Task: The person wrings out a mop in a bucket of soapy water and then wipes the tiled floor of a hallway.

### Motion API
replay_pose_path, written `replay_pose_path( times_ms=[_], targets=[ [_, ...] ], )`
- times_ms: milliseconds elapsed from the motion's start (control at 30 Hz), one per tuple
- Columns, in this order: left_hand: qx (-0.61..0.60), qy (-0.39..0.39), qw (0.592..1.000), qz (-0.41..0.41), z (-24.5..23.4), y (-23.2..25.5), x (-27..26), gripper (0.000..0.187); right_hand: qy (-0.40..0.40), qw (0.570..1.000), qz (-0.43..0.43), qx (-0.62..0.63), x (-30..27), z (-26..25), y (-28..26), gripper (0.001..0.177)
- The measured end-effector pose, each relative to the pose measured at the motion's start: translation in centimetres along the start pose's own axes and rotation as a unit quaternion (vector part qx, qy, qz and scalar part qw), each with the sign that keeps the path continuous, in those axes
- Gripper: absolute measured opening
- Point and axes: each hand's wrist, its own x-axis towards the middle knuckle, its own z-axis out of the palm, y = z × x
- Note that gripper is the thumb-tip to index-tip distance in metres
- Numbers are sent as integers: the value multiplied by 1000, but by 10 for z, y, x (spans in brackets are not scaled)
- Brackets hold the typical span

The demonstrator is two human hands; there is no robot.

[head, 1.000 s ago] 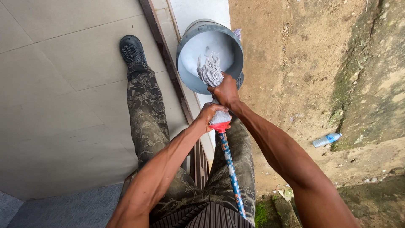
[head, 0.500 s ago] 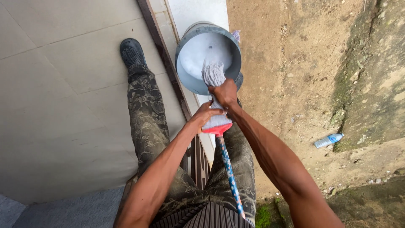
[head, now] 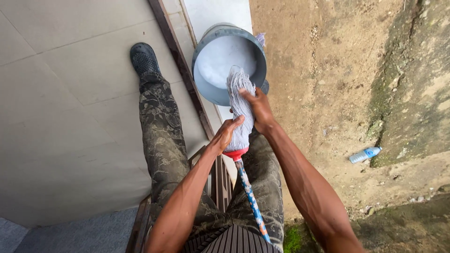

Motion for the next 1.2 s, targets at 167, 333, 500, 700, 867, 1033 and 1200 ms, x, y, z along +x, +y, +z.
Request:
replay_pose_path(
  times_ms=[167, 333, 500, 700, 867, 1033, 1200],
  targets=[
    [-187, -141, 972, -15, 5, 31, -21, 73, -190, 945, 12, 264, 11, -10, 9, 94],
    [-325, -338, 883, -37, 18, 53, -35, 81, -272, 838, -30, 472, 37, 19, 8, 86],
    [-355, -397, 845, -43, 17, 50, -34, 87, -336, 810, -114, 466, 71, 9, 14, 72],
    [-357, -411, 838, -47, 16, 37, -31, 88, -302, 853, -125, 408, 79, 10, 7, 27],
    [-359, -407, 838, -45, 13, 31, -32, 87, -208, 892, -151, 372, 49, 27, -20, 52],
    [-369, -398, 838, -52, 10, 23, -32, 88, -250, 840, -72, 476, 43, 24, -21, 63],
    [-370, -387, 842, -60, 8, 18, -32, 87, -248, 873, -183, 379, 52, 21, -12, 52]
  ],
)
